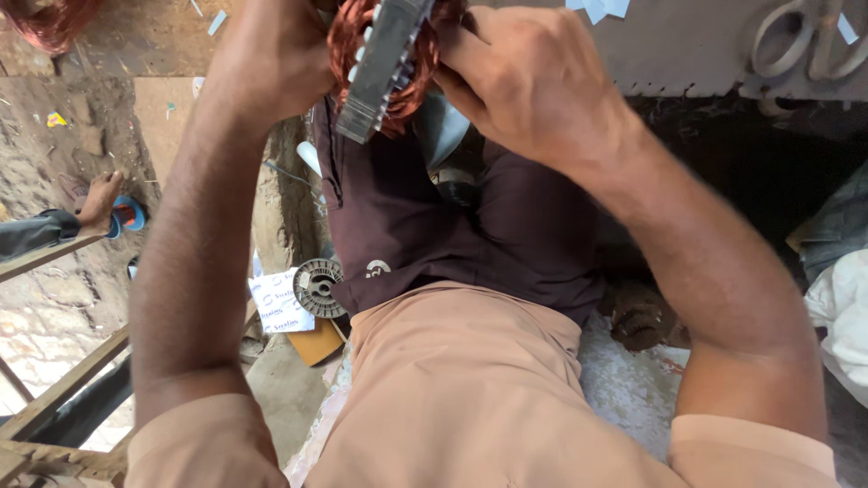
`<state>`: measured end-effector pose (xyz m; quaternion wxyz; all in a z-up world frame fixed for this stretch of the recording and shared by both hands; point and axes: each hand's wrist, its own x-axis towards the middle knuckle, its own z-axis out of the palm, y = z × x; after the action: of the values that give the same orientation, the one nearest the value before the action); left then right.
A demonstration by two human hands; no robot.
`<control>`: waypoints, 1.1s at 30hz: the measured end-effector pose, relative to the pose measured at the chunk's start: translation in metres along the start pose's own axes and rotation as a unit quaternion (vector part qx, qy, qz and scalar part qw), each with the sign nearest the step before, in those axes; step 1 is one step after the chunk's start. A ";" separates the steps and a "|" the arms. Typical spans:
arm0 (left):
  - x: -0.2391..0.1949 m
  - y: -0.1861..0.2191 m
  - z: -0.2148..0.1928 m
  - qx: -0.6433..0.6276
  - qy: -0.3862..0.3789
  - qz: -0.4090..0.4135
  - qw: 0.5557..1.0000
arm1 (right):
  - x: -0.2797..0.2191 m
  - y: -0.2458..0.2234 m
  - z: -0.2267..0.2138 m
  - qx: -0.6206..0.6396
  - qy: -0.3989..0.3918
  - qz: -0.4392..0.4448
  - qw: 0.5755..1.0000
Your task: The person winds copper wire coils into a metal stator core and uses a screwdriver to press the wires into the slots. They insert small pieces of white insulation material to secure the windings by hand.
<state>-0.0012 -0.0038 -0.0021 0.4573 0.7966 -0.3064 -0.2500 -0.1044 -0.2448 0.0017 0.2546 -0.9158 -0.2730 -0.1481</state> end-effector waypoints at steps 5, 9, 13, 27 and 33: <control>0.001 -0.004 0.002 -0.132 -0.012 -0.017 0.991 | 0.000 0.008 0.004 0.008 -0.016 -0.010 1.000; -0.013 -0.014 0.003 -0.071 0.031 -0.012 0.997 | -0.003 0.005 0.019 0.012 0.028 -0.005 1.000; -0.010 -0.014 0.000 0.016 0.023 0.051 0.998 | -0.003 0.003 0.017 0.024 0.082 -0.026 0.996; -0.016 -0.042 -0.005 -0.131 -0.010 -0.016 0.991 | -0.013 -0.004 0.017 -0.078 0.111 -0.056 0.989; -0.013 -0.036 -0.008 -0.084 -0.029 0.009 0.996 | -0.014 -0.006 0.016 -0.052 0.118 -0.047 0.991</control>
<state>0.0046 0.0242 -0.0286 0.5163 0.7447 -0.3047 -0.2932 -0.1171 -0.2377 -0.0154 0.2294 -0.8902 -0.2757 -0.2808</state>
